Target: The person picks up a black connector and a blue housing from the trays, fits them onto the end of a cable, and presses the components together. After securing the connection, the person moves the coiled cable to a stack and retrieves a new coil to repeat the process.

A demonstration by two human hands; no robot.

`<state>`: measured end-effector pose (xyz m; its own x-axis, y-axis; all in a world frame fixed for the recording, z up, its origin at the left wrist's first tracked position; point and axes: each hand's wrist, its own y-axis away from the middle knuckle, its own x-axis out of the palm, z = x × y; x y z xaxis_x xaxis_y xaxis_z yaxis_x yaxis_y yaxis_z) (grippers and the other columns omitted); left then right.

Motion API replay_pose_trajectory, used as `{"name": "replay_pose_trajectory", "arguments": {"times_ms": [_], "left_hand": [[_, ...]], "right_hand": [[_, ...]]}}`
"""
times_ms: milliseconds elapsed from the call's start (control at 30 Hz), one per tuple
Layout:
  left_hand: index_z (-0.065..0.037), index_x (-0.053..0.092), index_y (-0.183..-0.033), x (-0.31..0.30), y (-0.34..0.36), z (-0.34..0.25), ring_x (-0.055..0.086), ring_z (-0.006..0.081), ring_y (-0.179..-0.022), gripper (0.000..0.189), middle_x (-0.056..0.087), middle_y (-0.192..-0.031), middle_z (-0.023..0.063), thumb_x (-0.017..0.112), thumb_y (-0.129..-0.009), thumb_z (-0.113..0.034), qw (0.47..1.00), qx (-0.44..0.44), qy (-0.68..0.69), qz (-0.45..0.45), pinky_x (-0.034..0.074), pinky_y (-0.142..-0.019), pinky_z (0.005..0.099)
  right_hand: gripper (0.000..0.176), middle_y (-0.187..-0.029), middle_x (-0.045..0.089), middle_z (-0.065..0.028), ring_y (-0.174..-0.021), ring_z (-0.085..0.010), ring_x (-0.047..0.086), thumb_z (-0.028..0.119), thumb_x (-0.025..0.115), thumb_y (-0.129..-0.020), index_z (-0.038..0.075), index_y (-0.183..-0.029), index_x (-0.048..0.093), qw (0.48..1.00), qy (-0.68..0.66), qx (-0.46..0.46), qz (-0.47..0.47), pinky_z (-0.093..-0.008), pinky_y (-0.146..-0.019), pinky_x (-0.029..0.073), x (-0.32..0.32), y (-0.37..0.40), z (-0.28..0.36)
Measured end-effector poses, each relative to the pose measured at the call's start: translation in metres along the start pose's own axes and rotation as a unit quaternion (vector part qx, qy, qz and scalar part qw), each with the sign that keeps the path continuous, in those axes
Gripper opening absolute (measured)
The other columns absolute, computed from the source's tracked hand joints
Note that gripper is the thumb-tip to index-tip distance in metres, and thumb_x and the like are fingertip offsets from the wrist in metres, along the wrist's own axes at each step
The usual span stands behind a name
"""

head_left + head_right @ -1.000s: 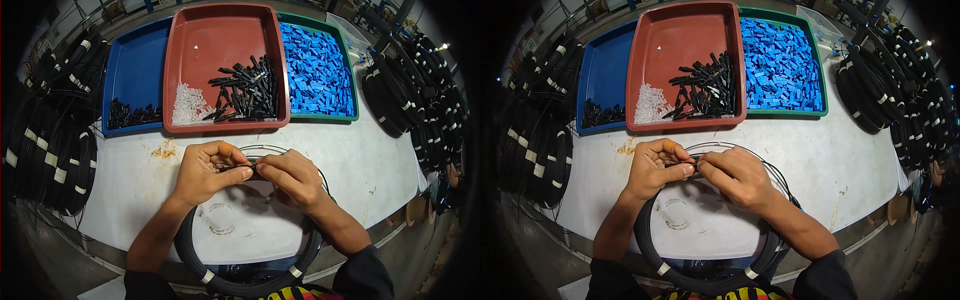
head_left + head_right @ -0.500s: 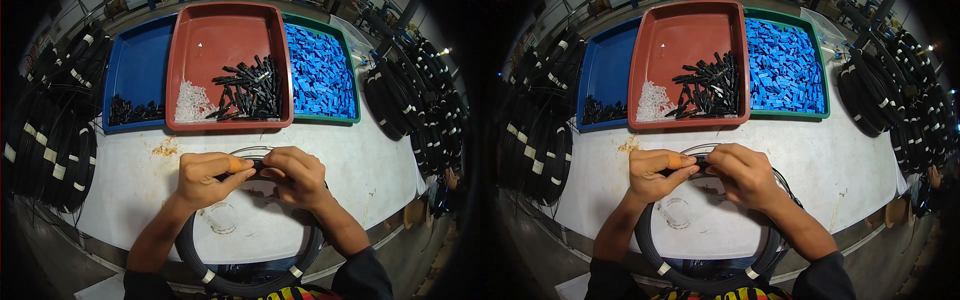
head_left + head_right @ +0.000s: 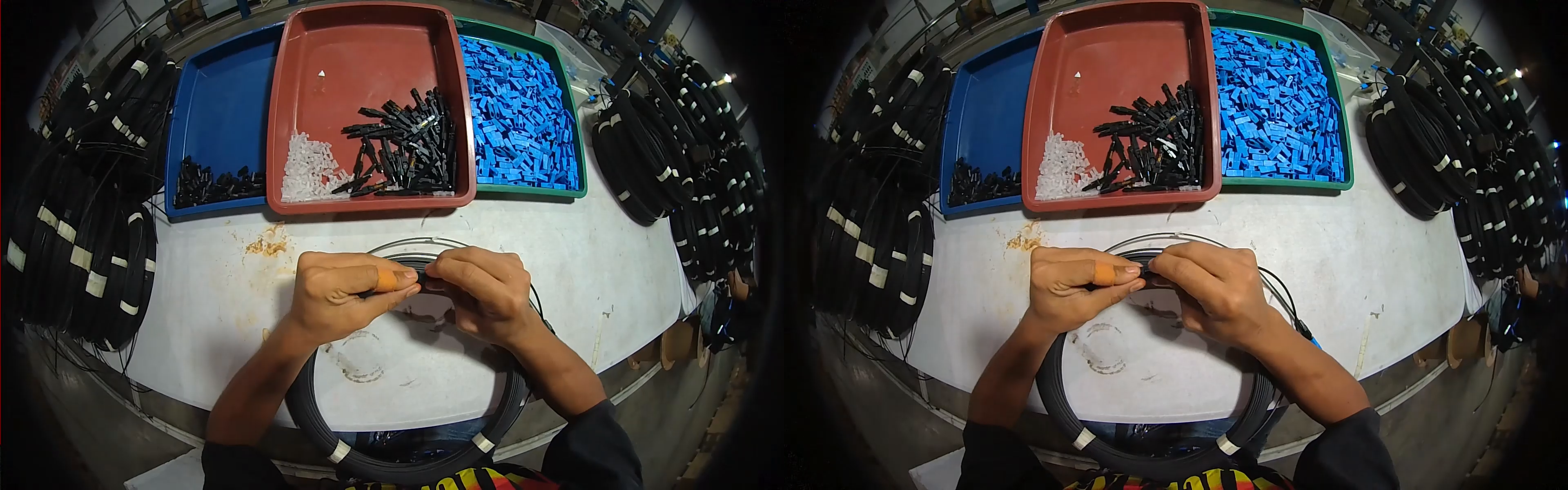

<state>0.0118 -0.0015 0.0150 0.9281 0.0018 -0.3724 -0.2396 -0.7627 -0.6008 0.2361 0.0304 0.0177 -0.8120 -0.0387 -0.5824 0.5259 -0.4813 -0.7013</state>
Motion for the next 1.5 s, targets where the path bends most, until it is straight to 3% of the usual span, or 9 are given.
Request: {"name": "replay_pose_trajectory", "arguments": {"times_ms": [133,267,333,433,633,1067,1233,1367,1500], "left_hand": [[0.003,0.078,-0.086,0.000,0.000,0.002,0.078,0.0202,-0.076,0.012,0.078,-0.086,0.0143,0.086,-0.076,0.003,1.000,0.019,-0.012,-0.003,0.063,-0.068,0.0264],[0.003,0.079,-0.086,-0.001,0.000,0.002,0.078,0.0201,-0.076,0.012,0.078,-0.086,0.0140,0.085,-0.076,0.002,1.000,0.001,-0.014,-0.008,0.063,-0.068,0.0265],[0.003,0.079,-0.086,0.000,-0.001,0.000,0.078,0.0201,-0.076,0.012,0.079,-0.086,0.0137,0.085,-0.076,0.002,1.000,0.005,-0.016,-0.005,0.063,-0.068,0.0266],[0.002,0.079,-0.087,0.001,0.000,0.000,0.078,0.0200,-0.076,0.013,0.079,-0.087,0.0133,0.085,-0.076,0.002,1.000,0.010,-0.018,-0.001,0.063,-0.068,0.0266],[0.002,0.079,-0.086,0.000,0.000,0.001,0.078,0.0201,-0.076,0.013,0.079,-0.086,0.0136,0.086,-0.076,0.002,1.000,0.009,-0.018,-0.012,0.063,-0.067,0.0264],[0.001,0.077,-0.081,0.002,0.000,0.003,0.078,0.0203,-0.077,0.010,0.078,-0.086,0.0133,0.086,-0.075,0.001,0.999,0.029,-0.016,-0.019,0.063,-0.068,0.0269],[0.001,0.078,-0.087,-0.001,0.001,-0.002,0.077,0.0196,-0.077,0.015,0.078,-0.087,0.0133,0.086,-0.074,0.003,1.000,-0.012,-0.020,-0.002,0.062,-0.070,0.0261],[0.003,0.077,-0.097,-0.004,0.007,0.001,0.078,0.0182,-0.079,0.025,0.079,-0.091,0.0139,0.086,-0.074,0.003,0.997,-0.039,0.016,-0.070,0.061,-0.073,0.0253],[0.007,0.071,-0.104,-0.007,0.010,0.001,0.078,0.0221,-0.088,0.033,0.078,-0.093,0.0158,0.084,-0.074,0.009,0.997,-0.042,-0.001,-0.059,0.061,-0.083,0.0299]], "right_hand": [[0.032,-0.089,0.070,-0.0115,-0.073,-0.0278,0.071,-0.005,0.076,-0.071,0.001,-0.101,0.069,0.996,-0.032,0.067,0.043,-0.0344,-0.059,0.055,0.003,-0.002,0.001],[0.028,-0.088,0.070,-0.0098,-0.072,-0.0275,0.070,-0.003,0.077,-0.072,0.002,-0.099,0.070,0.997,-0.049,0.058,-0.010,-0.0351,-0.058,0.054,0.005,-0.005,0.003],[0.023,-0.089,0.071,-0.0101,-0.072,-0.0276,0.070,0.002,0.079,-0.078,0.002,-0.099,0.070,0.998,-0.022,0.064,0.014,-0.0356,-0.060,0.055,0.002,0.000,0.001],[0.025,-0.091,0.071,-0.0111,-0.075,-0.0279,0.071,0.000,0.080,-0.076,0.002,-0.098,0.070,0.995,-0.020,0.085,0.045,-0.0352,-0.062,0.056,0.001,-0.002,0.005],[0.023,-0.087,0.071,-0.0095,-0.069,-0.0263,0.070,-0.002,0.079,-0.074,0.002,-0.095,0.070,0.998,-0.034,0.056,-0.020,-0.0340,-0.057,0.055,0.006,-0.007,0.005],[0.024,-0.082,0.069,-0.0089,-0.066,-0.0247,0.068,-0.003,0.078,-0.073,0.002,-0.094,0.069,0.999,-0.027,0.043,-0.003,-0.0345,-0.054,0.052,0.007,-0.004,0.000],[0.041,-0.095,0.071,-0.0114,-0.078,-0.0276,0.072,-0.006,0.075,-0.064,0.001,-0.104,0.070,0.999,-0.038,0.003,0.006,-0.0356,-0.062,0.058,0.007,-0.005,-0.001],[0.053,-0.096,0.071,-0.0106,-0.080,-0.0266,0.072,-0.008,0.071,-0.059,0.004,-0.110,0.073,0.999,-0.006,0.009,0.033,-0.0360,-0.063,0.059,-0.002,-0.003,-0.004],[0.059,-0.094,0.070,-0.0094,-0.076,-0.0254,0.072,-0.008,0.069,-0.057,0.008,-0.114,0.075,0.999,-0.008,0.015,0.044,-0.0350,-0.061,0.058,-0.004,-0.001,-0.007]]}}
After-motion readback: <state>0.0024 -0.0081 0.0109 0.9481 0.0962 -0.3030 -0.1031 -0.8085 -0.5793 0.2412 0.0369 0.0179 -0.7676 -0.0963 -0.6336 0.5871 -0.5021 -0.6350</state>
